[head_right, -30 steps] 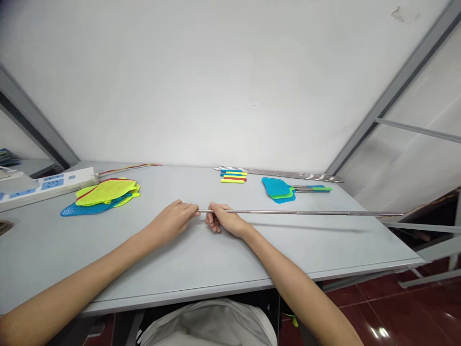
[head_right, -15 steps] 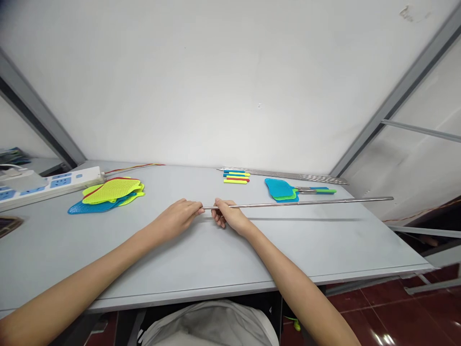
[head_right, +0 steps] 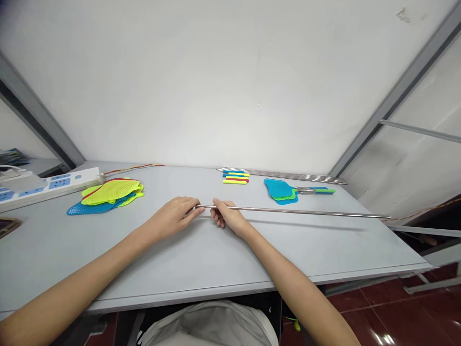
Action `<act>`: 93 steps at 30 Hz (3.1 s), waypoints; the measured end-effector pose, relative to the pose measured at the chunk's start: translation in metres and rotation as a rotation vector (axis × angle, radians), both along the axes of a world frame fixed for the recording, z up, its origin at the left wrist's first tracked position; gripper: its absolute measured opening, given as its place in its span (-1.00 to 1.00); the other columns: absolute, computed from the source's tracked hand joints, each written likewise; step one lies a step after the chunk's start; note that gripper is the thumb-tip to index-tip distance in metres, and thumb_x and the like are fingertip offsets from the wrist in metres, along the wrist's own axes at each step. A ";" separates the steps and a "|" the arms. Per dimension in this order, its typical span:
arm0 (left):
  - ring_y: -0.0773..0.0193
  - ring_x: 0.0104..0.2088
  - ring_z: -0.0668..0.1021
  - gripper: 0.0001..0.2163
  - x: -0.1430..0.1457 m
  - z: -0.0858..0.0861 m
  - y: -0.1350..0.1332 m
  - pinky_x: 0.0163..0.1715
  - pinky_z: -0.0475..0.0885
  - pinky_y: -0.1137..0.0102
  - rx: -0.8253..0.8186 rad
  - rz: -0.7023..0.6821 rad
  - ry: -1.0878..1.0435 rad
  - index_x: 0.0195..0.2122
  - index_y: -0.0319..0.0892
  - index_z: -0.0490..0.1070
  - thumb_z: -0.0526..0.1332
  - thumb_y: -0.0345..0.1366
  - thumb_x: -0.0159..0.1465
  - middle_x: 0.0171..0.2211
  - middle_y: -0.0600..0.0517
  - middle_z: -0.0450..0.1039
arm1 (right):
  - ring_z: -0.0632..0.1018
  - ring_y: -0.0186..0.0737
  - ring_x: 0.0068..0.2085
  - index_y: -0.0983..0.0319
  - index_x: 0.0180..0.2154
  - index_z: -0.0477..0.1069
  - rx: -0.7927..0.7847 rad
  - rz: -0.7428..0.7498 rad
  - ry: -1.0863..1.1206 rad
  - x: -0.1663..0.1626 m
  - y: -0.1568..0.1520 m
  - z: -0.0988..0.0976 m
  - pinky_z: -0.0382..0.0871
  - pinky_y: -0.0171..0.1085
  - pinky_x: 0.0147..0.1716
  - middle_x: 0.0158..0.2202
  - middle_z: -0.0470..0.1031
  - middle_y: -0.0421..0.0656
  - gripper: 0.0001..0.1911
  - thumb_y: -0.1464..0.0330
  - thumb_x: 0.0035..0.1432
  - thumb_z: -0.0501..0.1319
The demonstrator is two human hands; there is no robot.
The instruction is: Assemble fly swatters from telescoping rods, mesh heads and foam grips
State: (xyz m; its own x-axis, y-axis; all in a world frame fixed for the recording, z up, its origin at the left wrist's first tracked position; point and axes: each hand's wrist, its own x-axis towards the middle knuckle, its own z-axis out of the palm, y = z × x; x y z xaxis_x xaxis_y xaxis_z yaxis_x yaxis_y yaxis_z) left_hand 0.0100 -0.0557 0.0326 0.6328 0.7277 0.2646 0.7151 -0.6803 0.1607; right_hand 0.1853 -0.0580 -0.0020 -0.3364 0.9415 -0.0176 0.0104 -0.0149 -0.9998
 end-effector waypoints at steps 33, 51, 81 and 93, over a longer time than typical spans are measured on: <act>0.33 -0.51 0.33 -0.72 -0.019 0.009 0.016 -0.48 0.17 0.46 -0.120 -0.090 -0.054 -0.49 -0.14 0.18 -0.20 -0.19 0.24 -0.57 0.10 0.25 | 0.30 -0.43 -0.66 0.31 -0.60 0.25 -0.050 0.090 0.088 0.010 -0.001 0.011 0.12 -0.42 -0.70 -0.65 0.23 -0.23 -0.55 0.12 0.09 -0.10; 0.35 -0.57 0.28 -0.79 -0.008 -0.005 0.003 -0.53 0.14 0.47 -0.098 -0.150 0.006 -0.53 -0.15 0.11 -0.18 -0.37 0.21 -0.62 0.11 0.19 | 0.35 -0.38 -0.61 0.32 -0.55 0.27 -0.045 0.327 0.083 0.009 -0.005 0.006 0.18 -0.41 -0.69 -0.60 0.27 -0.17 -0.49 0.08 0.12 -0.19; 0.35 -0.59 0.27 -0.82 0.000 -0.012 -0.003 -0.56 0.13 0.48 -0.188 -0.123 -0.034 -0.54 -0.13 0.10 -0.16 -0.40 0.17 -0.63 0.13 0.19 | 0.37 -0.39 -0.63 0.33 -0.54 0.28 -0.043 0.364 0.022 0.008 -0.003 -0.001 0.18 -0.43 -0.72 -0.60 0.32 -0.14 -0.45 0.08 0.13 -0.24; 0.36 -0.57 0.26 -0.82 -0.007 -0.003 0.005 -0.53 0.13 0.48 -0.201 -0.115 -0.059 -0.52 -0.13 0.10 -0.18 -0.39 0.18 -0.61 0.14 0.19 | 0.36 -0.40 -0.63 0.33 -0.47 0.32 -0.046 0.322 0.035 0.004 -0.003 0.002 0.17 -0.46 -0.77 -0.59 0.32 -0.16 -0.46 0.05 0.10 -0.19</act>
